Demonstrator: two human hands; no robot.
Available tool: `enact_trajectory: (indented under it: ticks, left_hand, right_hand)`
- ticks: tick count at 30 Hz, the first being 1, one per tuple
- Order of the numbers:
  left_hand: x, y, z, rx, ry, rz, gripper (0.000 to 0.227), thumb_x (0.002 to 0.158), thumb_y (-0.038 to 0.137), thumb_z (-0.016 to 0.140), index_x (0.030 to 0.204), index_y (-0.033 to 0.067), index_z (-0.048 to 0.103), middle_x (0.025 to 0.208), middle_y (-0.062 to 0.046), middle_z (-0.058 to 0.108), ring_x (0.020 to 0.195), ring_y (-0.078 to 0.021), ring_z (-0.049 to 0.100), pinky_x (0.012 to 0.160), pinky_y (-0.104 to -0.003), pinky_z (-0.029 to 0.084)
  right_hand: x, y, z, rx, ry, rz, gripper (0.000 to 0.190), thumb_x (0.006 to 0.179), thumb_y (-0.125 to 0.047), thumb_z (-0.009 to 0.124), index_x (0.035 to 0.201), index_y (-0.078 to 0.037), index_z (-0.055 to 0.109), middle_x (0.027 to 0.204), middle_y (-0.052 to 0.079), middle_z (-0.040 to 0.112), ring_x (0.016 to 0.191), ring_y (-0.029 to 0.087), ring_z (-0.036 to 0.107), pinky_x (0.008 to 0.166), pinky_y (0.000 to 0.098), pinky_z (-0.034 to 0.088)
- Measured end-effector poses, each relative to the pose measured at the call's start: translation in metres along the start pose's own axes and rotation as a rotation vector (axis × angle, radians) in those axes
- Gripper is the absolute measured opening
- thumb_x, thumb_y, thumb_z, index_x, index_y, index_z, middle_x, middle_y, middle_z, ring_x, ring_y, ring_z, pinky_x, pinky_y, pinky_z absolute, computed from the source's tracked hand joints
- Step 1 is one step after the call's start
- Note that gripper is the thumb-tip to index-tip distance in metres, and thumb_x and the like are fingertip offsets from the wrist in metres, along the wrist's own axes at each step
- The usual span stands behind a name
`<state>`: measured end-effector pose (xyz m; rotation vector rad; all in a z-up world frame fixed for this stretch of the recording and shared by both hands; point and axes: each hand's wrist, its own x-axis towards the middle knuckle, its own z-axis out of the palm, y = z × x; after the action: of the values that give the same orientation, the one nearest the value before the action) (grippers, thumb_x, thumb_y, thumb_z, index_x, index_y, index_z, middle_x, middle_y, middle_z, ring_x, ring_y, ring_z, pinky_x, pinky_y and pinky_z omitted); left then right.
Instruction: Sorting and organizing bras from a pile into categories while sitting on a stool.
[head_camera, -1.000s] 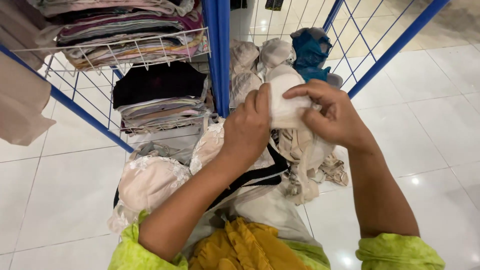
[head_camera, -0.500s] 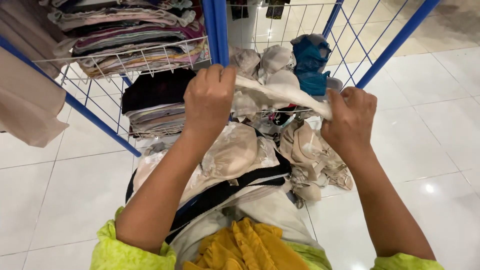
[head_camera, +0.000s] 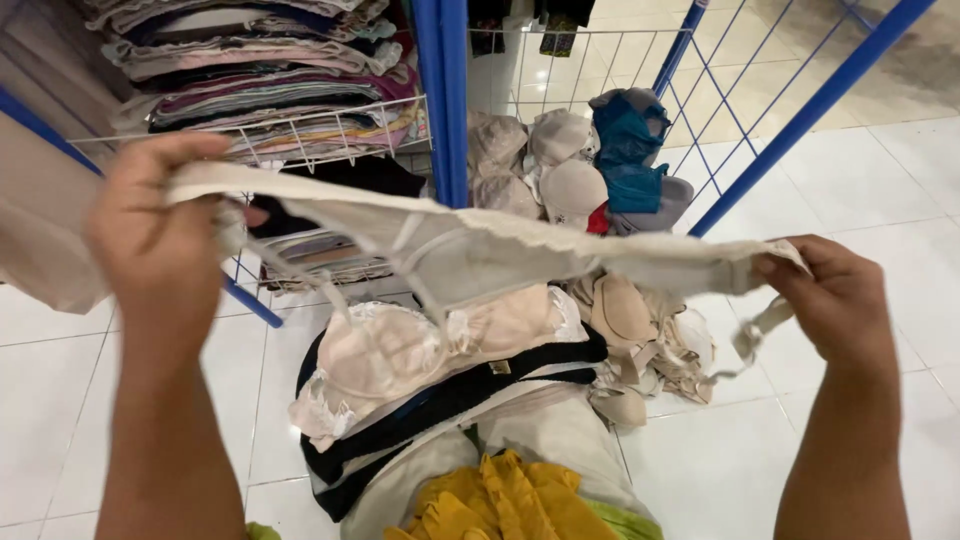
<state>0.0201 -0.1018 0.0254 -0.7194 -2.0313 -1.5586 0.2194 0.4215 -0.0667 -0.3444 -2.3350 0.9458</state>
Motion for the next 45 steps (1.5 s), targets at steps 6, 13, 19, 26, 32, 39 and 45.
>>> enact_trajectory:
  ticks: [6, 13, 19, 26, 32, 39, 45]
  left_hand:
    - [-0.019, -0.054, -0.091, -0.147, 0.138, -0.443, 0.023, 0.092, -0.005, 0.052, 0.11, 0.0033, 0.063, 0.09, -0.008, 0.069, 0.069, -0.0142, 0.067, 0.062, -0.024, 0.054]
    - [-0.103, -0.186, -0.116, 0.027, 0.061, -0.993, 0.012, 0.091, 0.006, 0.068, 0.102, 0.0012, 0.07, 0.077, -0.008, 0.067, 0.055, -0.0095, 0.048, 0.05, -0.023, 0.036]
    - [-0.122, -0.192, -0.138, -0.062, 0.095, -1.086, 0.029, 0.102, 0.02, 0.05, 0.102, 0.0014, 0.071, 0.074, -0.007, 0.06, 0.059, -0.0118, 0.043, 0.052, -0.026, 0.031]
    - [-0.139, -0.157, -0.09, -0.098, -0.145, -0.858, 0.04, 0.107, 0.033, 0.048, 0.098, 0.0006, 0.07, 0.083, -0.007, 0.069, 0.068, -0.0122, 0.055, 0.066, -0.028, 0.047]
    - [-0.179, -0.166, -0.041, 0.302, -0.215, -0.82, 0.045, 0.097, 0.039, 0.058, 0.114, -0.0006, 0.071, 0.097, -0.012, 0.075, 0.089, -0.0214, 0.068, 0.081, -0.034, 0.053]
    - [-0.209, -0.242, -0.022, 0.068, -0.236, -0.981, 0.062, 0.1, 0.05, 0.056, 0.137, 0.0009, 0.055, 0.121, -0.014, 0.069, 0.109, -0.0223, 0.065, 0.094, -0.033, 0.05]
    - [-0.221, -0.268, -0.033, -0.155, -0.224, -0.952, 0.046, 0.103, 0.039, 0.063, 0.128, 0.0009, 0.063, 0.119, -0.013, 0.068, 0.103, -0.017, 0.059, 0.09, -0.032, 0.049]
  right_hand:
    - [0.019, 0.042, 0.041, 0.519, -0.446, 0.266, 0.023, 0.096, -0.016, 0.069, 0.108, 0.003, 0.075, 0.076, 0.006, 0.072, 0.06, 0.011, 0.063, 0.052, 0.0259, 0.051]
    - [0.008, 0.071, 0.138, 0.238, -0.741, 0.636, 0.025, 0.089, -0.021, 0.074, 0.105, -0.002, 0.078, 0.062, 0.003, 0.057, 0.048, 0.011, 0.048, 0.044, 0.0284, 0.037]
    - [0.0, 0.155, 0.099, 0.751, -0.579, 0.647, 0.023, 0.092, -0.015, 0.07, 0.112, -0.003, 0.069, 0.071, -0.001, 0.057, 0.047, 0.006, 0.038, 0.047, 0.0276, 0.042]
    - [-0.015, 0.078, 0.091, 1.026, -0.617, 0.433, 0.041, 0.091, 0.006, 0.06, 0.132, 0.001, 0.06, 0.111, 0.02, 0.069, 0.083, 0.019, 0.066, 0.051, 0.03, 0.049]
    - [-0.039, 0.053, 0.097, 0.931, -0.701, 0.378, 0.072, 0.078, 0.02, 0.049, 0.146, -0.003, 0.048, 0.14, 0.021, 0.056, 0.109, 0.027, 0.065, 0.074, 0.0393, 0.062]
    - [-0.064, 0.082, 0.102, -0.004, -0.439, 0.542, 0.045, 0.102, 0.003, 0.049, 0.147, 0.0, 0.051, 0.109, 0.02, 0.069, 0.089, 0.027, 0.071, 0.071, 0.0398, 0.057]
    - [-0.072, 0.136, 0.086, 0.149, -0.451, 0.679, 0.039, 0.112, -0.019, 0.056, 0.145, 0.0, 0.062, 0.079, 0.015, 0.062, 0.063, 0.022, 0.059, 0.052, 0.0373, 0.043]
